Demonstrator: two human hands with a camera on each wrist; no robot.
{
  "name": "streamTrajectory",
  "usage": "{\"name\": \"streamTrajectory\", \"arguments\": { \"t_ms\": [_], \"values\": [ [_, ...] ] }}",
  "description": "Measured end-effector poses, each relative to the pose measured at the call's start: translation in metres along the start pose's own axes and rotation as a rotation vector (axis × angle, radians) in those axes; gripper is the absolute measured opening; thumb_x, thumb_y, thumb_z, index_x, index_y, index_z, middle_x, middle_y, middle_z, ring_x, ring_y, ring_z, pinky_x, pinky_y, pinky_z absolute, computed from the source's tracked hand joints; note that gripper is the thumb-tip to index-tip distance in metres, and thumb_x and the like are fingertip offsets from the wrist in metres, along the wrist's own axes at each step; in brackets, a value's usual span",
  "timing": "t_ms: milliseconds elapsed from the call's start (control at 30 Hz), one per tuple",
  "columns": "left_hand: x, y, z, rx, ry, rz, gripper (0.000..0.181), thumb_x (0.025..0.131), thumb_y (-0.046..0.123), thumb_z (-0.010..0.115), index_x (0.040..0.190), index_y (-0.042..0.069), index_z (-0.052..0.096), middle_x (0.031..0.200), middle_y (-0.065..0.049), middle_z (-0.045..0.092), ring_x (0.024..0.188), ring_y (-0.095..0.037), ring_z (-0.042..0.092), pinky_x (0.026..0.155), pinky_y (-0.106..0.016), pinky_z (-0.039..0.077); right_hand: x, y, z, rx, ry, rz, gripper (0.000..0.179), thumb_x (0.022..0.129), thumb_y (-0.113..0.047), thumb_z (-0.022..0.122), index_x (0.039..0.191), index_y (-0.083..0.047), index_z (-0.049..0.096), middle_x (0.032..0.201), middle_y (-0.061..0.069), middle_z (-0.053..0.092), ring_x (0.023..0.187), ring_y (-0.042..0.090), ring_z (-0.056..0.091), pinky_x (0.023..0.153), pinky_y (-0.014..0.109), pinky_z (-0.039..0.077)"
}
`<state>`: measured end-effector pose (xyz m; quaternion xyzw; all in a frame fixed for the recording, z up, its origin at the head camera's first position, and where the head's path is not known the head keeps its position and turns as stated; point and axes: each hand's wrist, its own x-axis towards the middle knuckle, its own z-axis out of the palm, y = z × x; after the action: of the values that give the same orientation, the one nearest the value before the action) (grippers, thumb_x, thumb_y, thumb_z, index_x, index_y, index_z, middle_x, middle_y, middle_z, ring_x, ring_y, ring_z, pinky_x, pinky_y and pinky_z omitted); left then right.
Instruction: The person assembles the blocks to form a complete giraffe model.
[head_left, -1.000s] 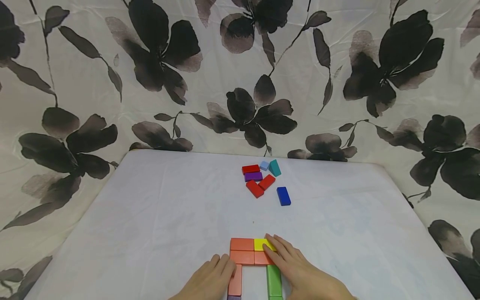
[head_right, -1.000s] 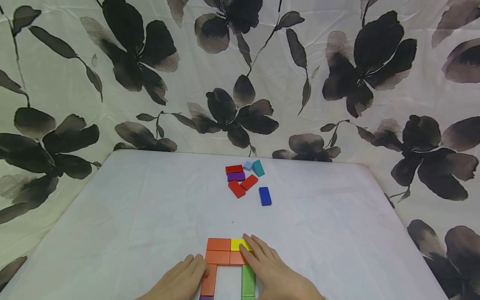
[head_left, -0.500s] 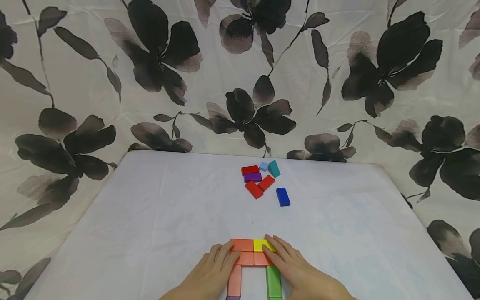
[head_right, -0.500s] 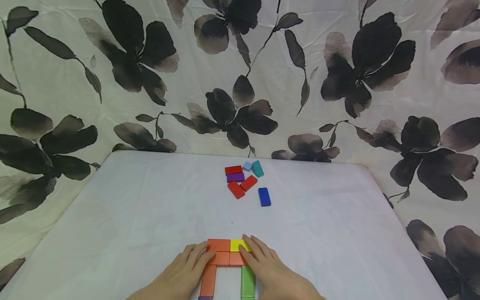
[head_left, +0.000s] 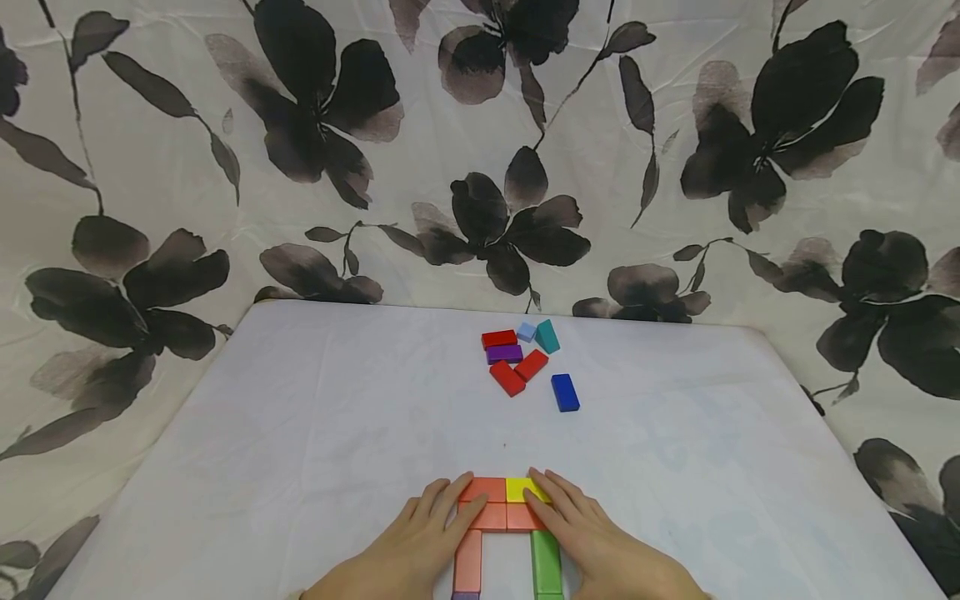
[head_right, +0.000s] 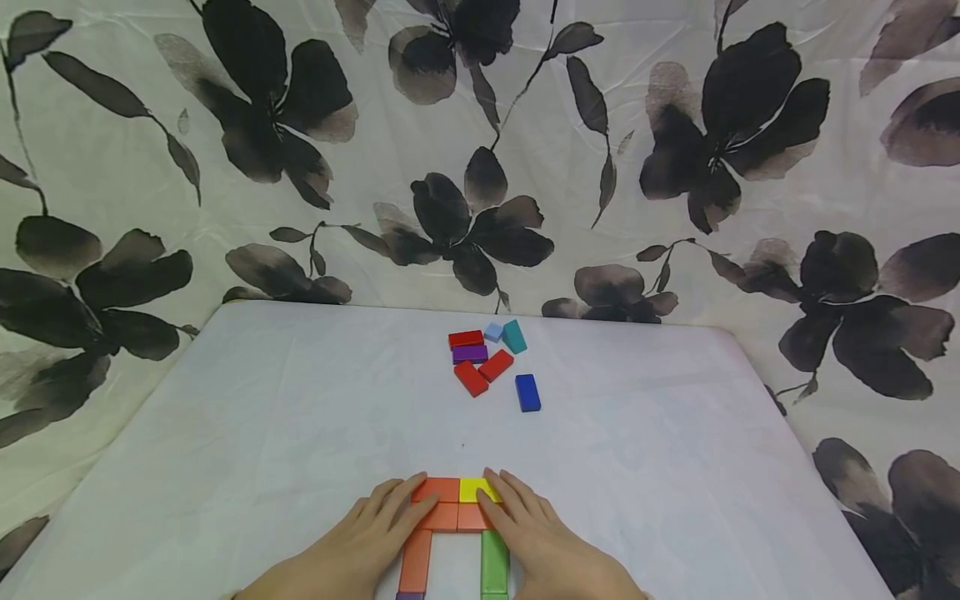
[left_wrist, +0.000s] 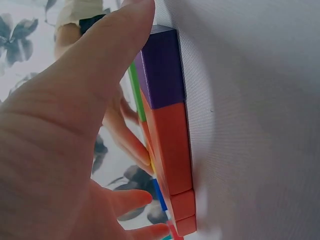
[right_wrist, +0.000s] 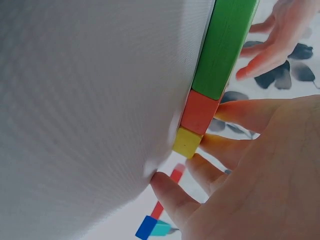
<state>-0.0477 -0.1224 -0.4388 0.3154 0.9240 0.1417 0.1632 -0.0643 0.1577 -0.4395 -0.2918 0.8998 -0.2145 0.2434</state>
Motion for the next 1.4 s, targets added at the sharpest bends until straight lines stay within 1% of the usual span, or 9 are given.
{"name": "streamTrajectory", "arguments": {
  "t_ms": [167,467,633,733,1000,1233,1400],
  "values": [
    [0.0008,-0.0003,0.0005,0.011,-0.005,-0.002,0.121,0.067,0.091,0.052,0.159,0.019,0.020,0.163,-0.009,0.011,0.138,-0.035,0.026,0.105,-0.057,0.036,0.0000,0.0001,0.0000,0.002,-0.001,-0.003,0.115,0.066,-0.080,0.067,0.159,-0.032,0.020,0.166,-0.006,0.006,0.147,0.030,0.015,0.099,0.064,0.039],
    [0.0010,0.0003,0.0007,0.039,0.002,0.005,0.123,0.067,0.091,0.052,0.158,0.014,0.022,0.163,-0.012,0.012,0.137,-0.035,0.029,0.104,-0.055,0.036,0.0000,0.0012,0.0007,0.002,0.006,-0.012,0.116,0.065,-0.080,0.067,0.159,-0.031,0.021,0.166,-0.006,0.006,0.147,0.029,0.015,0.100,0.064,0.039],
    [-0.0012,-0.0001,0.0024,0.074,0.058,0.041,0.121,0.070,0.091,0.049,0.155,0.006,0.028,0.161,-0.018,0.016,0.135,-0.036,0.032,0.102,-0.055,0.038,-0.0002,0.0007,0.0004,0.012,0.010,-0.020,0.115,0.065,-0.080,0.067,0.159,-0.030,0.022,0.166,-0.006,0.006,0.146,0.029,0.016,0.100,0.064,0.038],
    [-0.0017,-0.0005,0.0027,0.084,0.078,0.055,0.120,0.071,0.090,0.049,0.154,0.004,0.030,0.160,-0.019,0.017,0.134,-0.036,0.033,0.101,-0.054,0.039,-0.0003,0.0010,0.0000,0.013,0.008,-0.024,0.115,0.066,-0.081,0.067,0.159,-0.030,0.021,0.166,-0.006,0.006,0.146,0.029,0.016,0.101,0.064,0.037],
    [-0.0003,0.0004,-0.0004,0.078,0.059,0.044,0.121,0.070,0.088,0.054,0.154,0.005,0.030,0.160,-0.018,0.017,0.134,-0.034,0.033,0.102,-0.051,0.038,-0.0007,0.0022,-0.0010,0.011,0.008,-0.023,0.116,0.065,-0.081,0.067,0.159,-0.030,0.021,0.166,-0.006,0.007,0.147,0.029,0.016,0.101,0.063,0.038],
    [0.0001,0.0006,-0.0022,0.096,0.060,0.045,0.120,0.071,0.089,0.052,0.154,0.004,0.032,0.160,-0.018,0.019,0.133,-0.034,0.034,0.102,-0.051,0.039,-0.0009,0.0018,-0.0013,0.005,0.017,-0.044,0.115,0.067,-0.082,0.065,0.159,-0.029,0.021,0.166,-0.005,0.006,0.146,0.028,0.016,0.101,0.065,0.037],
    [0.0009,0.0000,-0.0025,0.098,0.065,0.045,0.121,0.070,0.089,0.053,0.153,0.003,0.032,0.159,-0.019,0.019,0.133,-0.036,0.035,0.102,-0.051,0.039,0.0005,0.0016,-0.0023,0.002,0.010,-0.036,0.115,0.067,-0.081,0.065,0.159,-0.030,0.020,0.166,-0.006,0.006,0.146,0.029,0.016,0.101,0.064,0.038]
  ]
}}
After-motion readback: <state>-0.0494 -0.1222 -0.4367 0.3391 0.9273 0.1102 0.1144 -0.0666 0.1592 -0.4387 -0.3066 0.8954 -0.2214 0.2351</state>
